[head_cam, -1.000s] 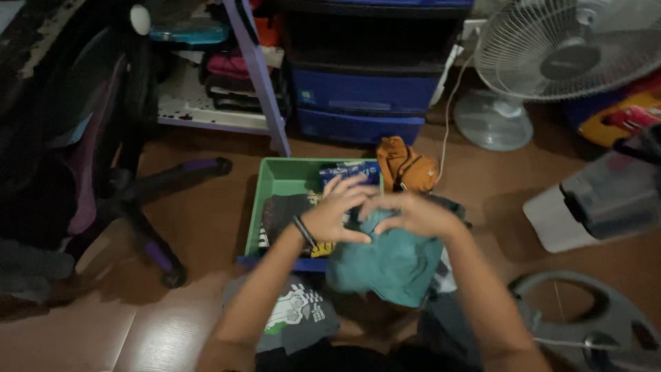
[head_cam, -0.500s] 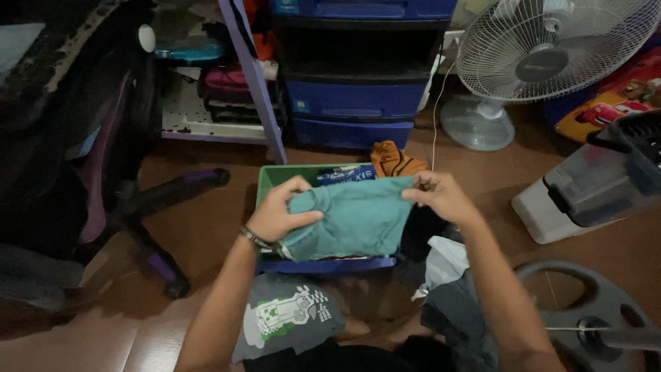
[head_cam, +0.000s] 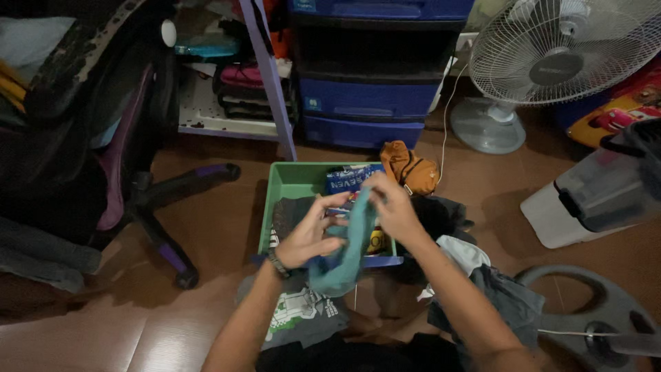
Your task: The person sits on the floor and folds various children's clothing items, including t-shirts, shorts, and socks. They place each folded item into a green plastic bin.
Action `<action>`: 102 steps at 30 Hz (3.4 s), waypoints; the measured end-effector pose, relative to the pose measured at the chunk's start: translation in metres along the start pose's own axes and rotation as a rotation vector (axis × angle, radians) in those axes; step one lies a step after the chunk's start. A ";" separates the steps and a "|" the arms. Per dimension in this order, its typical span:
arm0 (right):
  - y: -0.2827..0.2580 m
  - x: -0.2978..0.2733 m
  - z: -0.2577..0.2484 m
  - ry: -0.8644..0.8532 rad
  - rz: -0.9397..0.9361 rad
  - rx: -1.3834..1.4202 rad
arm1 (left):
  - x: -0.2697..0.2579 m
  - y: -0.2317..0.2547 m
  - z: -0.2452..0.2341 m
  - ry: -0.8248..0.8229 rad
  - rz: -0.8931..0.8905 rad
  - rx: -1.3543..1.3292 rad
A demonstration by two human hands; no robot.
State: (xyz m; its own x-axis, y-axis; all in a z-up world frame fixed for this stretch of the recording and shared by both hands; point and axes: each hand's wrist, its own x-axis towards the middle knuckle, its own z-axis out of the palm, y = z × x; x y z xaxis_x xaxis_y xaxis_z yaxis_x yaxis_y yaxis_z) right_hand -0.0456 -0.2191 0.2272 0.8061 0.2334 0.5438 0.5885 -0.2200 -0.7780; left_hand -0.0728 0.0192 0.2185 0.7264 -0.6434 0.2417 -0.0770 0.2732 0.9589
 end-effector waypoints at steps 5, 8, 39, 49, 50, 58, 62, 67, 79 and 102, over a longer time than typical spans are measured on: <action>-0.041 0.008 0.008 0.067 -0.268 -0.329 | 0.028 -0.013 0.021 0.236 0.143 0.199; -0.048 0.008 0.002 0.159 -0.340 -0.387 | 0.040 -0.016 0.026 0.350 0.137 0.175; 0.005 -0.030 -0.039 -0.110 0.276 0.050 | 0.013 0.060 0.013 0.438 -0.019 0.958; -0.036 -0.015 -0.052 -0.286 0.153 -0.004 | 0.024 0.027 0.003 0.321 -0.009 0.490; -0.033 -0.013 -0.065 -0.447 0.211 -0.032 | 0.024 0.027 0.005 0.334 0.012 0.527; 0.018 -0.081 -0.097 -0.421 0.602 0.695 | 0.026 0.047 0.039 0.321 0.140 0.207; 0.040 -0.105 -0.063 -0.014 0.802 1.161 | 0.024 0.064 0.047 0.443 0.176 0.429; 0.043 -0.108 -0.031 0.213 0.853 1.417 | 0.010 0.076 0.028 0.496 0.126 0.591; 0.026 -0.073 -0.050 0.312 0.801 0.890 | -0.021 0.039 -0.024 0.555 -0.162 0.036; -0.007 0.047 -0.059 0.189 0.185 -0.059 | 0.023 0.048 -0.060 0.720 0.124 1.130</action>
State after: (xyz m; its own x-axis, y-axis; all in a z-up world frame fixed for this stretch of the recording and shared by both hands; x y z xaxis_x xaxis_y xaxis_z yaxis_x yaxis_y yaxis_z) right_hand -0.0079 -0.2622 0.2766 0.8942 0.0048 0.4476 0.4285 -0.2983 -0.8529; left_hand -0.0190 0.0601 0.2615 0.8414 -0.0463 0.5385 -0.4313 -0.6580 0.6173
